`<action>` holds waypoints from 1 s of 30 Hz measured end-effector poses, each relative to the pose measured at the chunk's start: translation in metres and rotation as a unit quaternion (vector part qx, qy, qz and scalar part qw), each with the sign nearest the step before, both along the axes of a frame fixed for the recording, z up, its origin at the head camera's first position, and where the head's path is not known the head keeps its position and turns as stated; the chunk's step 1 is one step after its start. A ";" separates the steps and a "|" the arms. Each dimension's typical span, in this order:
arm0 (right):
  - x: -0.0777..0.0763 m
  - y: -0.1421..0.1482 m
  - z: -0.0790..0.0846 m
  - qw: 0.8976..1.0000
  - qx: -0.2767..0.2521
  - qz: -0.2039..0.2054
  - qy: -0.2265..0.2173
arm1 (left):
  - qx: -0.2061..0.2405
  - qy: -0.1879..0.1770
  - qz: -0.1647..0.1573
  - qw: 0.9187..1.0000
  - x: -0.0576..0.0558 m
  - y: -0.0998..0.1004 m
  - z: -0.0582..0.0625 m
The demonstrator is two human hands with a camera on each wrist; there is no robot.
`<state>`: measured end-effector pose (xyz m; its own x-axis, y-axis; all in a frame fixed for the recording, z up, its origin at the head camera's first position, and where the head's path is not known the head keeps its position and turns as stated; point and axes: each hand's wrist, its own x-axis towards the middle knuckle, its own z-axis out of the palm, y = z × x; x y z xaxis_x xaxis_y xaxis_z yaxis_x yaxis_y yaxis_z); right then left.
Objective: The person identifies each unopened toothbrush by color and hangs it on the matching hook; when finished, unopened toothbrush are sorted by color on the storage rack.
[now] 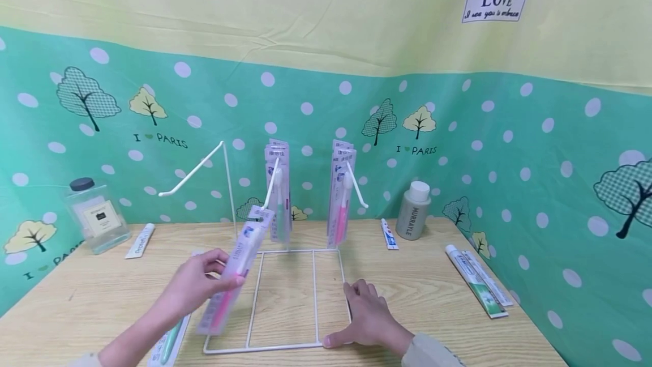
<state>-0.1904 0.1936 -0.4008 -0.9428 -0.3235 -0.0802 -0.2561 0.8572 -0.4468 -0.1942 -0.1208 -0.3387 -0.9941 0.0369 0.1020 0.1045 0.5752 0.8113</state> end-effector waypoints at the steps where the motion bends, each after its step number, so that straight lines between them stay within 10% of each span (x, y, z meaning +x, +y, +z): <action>1: 0.000 0.000 0.000 1.000 -0.001 -0.001 0.000 | 0.007 0.001 -0.007 1.000 0.001 0.008 -0.001; 14: 0.002 0.001 -0.001 1.000 -0.001 -0.001 0.014 | 0.098 0.024 -0.156 0.983 0.009 0.089 -0.008; 30: 0.005 0.004 -0.006 0.988 -0.067 0.052 0.132 | 0.226 0.090 -0.244 0.939 0.027 0.155 0.026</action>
<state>-0.1854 0.1973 -0.4070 -0.8861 -0.4109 0.2142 -0.4626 0.7579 -0.4600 -0.1668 0.0339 -0.3131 -0.8350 0.3960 0.3820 0.4252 0.0238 0.9048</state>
